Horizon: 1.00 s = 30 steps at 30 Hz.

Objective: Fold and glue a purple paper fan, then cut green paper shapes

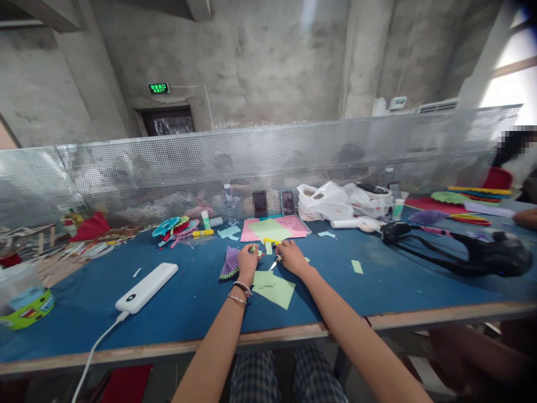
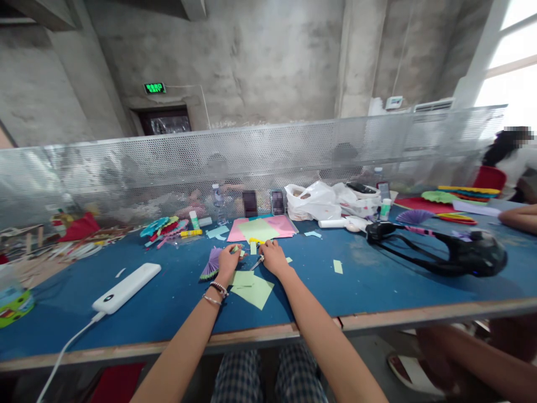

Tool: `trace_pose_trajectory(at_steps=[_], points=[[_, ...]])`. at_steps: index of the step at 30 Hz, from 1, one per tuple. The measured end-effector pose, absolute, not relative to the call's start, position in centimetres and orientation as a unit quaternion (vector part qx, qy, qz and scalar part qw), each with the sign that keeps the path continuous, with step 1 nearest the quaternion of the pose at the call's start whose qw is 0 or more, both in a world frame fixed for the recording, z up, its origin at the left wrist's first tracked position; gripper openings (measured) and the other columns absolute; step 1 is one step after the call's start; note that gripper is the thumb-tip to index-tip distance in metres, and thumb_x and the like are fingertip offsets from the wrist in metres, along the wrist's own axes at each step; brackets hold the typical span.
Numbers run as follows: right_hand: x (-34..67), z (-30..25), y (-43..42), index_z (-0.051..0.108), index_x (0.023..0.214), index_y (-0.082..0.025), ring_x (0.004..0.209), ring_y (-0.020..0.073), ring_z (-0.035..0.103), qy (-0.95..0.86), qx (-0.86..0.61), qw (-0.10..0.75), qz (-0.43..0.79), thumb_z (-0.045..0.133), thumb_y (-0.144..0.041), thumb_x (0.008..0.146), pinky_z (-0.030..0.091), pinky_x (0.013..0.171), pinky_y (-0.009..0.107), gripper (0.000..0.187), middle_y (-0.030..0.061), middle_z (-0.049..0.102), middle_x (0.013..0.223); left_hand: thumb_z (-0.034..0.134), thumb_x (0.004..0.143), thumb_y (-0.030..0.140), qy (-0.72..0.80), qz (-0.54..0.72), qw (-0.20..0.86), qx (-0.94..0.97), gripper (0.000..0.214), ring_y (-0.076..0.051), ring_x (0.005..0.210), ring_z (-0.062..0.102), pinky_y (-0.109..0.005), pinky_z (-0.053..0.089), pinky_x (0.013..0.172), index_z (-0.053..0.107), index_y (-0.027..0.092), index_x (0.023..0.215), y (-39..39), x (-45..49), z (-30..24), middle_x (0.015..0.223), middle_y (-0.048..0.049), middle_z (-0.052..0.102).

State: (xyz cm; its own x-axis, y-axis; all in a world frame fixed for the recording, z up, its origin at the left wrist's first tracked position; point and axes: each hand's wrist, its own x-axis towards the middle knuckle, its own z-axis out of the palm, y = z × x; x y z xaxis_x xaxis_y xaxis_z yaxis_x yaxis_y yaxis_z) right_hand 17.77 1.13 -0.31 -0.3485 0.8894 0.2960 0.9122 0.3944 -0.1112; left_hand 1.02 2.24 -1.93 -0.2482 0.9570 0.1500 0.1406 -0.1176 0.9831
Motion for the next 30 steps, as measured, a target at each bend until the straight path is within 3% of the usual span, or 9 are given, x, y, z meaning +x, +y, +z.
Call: trace_pose_trajectory(at_steps=[22,30], points=[[17.6,-0.2,0.9,0.052,0.113,-0.016,0.104,0.0202,0.052,-0.817,-0.551,0.164,-0.035,0.05,-0.032,0.087,0.044,0.087,0.042,0.03,0.008,0.051,0.117,0.047,0.088,0.033,0.574,0.562,0.345,0.486,0.03,-0.012,0.074,0.059,-0.029,0.052,0.064,0.051,0.013,0.111,1.3,1.1,-0.8,0.096,-0.0059,0.059],[17.6,-0.2,0.8,0.053,0.11,-0.016,0.101,0.0192,0.053,-0.82,-0.548,0.161,-0.036,0.05,-0.032,0.087,0.046,0.085,0.041,0.029,0.0076,0.053,0.114,0.049,0.088,0.032,0.6,0.535,0.331,0.494,0.029,-0.014,0.08,0.059,-0.032,0.051,0.069,0.052,0.013,0.109,1.6,1.2,-0.8,0.1,-0.0067,0.058]])
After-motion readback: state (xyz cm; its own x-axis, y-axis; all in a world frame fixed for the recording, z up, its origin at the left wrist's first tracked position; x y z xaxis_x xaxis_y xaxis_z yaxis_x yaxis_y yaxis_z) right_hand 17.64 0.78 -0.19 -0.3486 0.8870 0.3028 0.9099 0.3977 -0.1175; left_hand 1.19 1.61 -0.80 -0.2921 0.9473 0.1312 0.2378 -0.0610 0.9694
